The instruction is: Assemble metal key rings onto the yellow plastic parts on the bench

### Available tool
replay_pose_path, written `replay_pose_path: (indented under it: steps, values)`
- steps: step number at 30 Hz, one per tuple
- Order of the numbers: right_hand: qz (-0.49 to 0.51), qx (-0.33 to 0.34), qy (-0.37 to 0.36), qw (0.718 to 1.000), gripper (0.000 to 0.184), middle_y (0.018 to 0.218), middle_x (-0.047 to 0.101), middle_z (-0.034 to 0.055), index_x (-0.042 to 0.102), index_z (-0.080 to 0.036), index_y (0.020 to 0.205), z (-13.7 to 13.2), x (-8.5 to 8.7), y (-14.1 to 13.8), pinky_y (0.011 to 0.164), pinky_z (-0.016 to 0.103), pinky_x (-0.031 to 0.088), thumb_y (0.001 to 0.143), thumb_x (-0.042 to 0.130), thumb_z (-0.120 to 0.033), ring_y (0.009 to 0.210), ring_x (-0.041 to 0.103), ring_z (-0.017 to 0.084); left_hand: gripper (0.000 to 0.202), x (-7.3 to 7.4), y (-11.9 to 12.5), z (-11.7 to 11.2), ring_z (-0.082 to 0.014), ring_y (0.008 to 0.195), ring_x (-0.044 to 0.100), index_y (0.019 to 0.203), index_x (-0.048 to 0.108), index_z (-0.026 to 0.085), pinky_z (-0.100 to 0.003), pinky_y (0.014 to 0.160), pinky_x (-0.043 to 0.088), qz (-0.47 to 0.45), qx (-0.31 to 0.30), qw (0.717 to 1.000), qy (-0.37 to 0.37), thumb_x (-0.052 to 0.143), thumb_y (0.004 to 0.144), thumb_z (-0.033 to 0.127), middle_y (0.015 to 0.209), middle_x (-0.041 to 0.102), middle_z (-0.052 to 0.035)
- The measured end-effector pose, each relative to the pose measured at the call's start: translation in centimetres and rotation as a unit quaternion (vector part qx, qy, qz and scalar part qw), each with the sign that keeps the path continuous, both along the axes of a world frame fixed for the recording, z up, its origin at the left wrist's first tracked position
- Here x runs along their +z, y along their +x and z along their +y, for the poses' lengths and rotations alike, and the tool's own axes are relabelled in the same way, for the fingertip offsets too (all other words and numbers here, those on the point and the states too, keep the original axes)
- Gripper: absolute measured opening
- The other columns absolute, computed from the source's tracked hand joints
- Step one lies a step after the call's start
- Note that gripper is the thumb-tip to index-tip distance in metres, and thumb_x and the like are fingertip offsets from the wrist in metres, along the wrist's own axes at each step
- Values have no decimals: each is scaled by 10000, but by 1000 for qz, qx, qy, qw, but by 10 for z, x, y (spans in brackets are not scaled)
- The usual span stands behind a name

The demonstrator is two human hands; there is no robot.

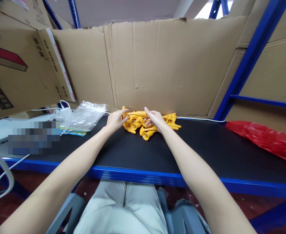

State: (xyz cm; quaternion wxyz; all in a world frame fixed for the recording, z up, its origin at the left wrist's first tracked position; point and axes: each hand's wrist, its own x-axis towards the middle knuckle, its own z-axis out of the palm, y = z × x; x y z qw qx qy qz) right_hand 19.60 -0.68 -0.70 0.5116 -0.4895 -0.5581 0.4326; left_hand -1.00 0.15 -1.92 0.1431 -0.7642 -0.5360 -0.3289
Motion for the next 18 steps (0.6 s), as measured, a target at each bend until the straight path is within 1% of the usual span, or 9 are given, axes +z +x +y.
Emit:
replay_pose_path:
  steps: [3,5,8,10,12,15,18]
  values:
    - [-8,21,-7,1000,364,663,588,51,504,-188,709,0,-1,0,383,236,337,776,566,-541,437,507,103,342,-1,1,0,-193,911,619,1166,556,272,-273,755,449,4,-5,1000,3,466,849,362,1023,662,-31]
    - [-13,38,2,999,326,665,579,44,512,-183,716,1,0,2,387,227,346,789,573,-495,446,494,92,348,-1,0,1,-191,904,621,1174,552,274,-273,757,450,5,-8,1000,2,465,851,366,1025,663,-32]
    - [-28,56,36,997,247,738,584,27,546,-185,830,3,2,8,432,217,391,754,638,-401,523,524,95,352,-1,-1,0,-188,897,623,1180,551,271,-271,765,449,4,-9,1000,-1,467,851,363,1022,665,-36]
    - [-54,66,79,993,269,781,586,17,554,-192,904,4,3,10,481,222,419,713,674,-339,589,546,106,351,0,-2,0,-190,898,623,1177,554,268,-270,770,449,3,-7,1000,-3,472,849,361,1019,668,-36]
    - [-82,72,147,983,291,800,583,14,564,-191,919,6,3,12,560,244,449,678,690,-291,649,552,117,352,1,-3,0,-192,897,625,1175,558,264,-269,772,449,2,-5,1000,-7,477,847,362,1013,671,-38]
    - [-122,68,244,960,321,852,581,21,570,-189,942,7,1,12,681,294,460,655,686,-273,693,537,126,359,1,-3,0,-194,896,625,1182,557,257,-271,778,450,-1,0,1000,-14,470,851,365,1013,673,-43]
    - [-206,48,300,930,344,946,579,39,547,-202,1022,9,-1,14,706,318,451,697,634,-277,706,526,139,363,1,-3,0,-189,884,626,1185,558,254,-271,778,451,-4,-2,1000,-21,466,852,368,1008,675,-44]
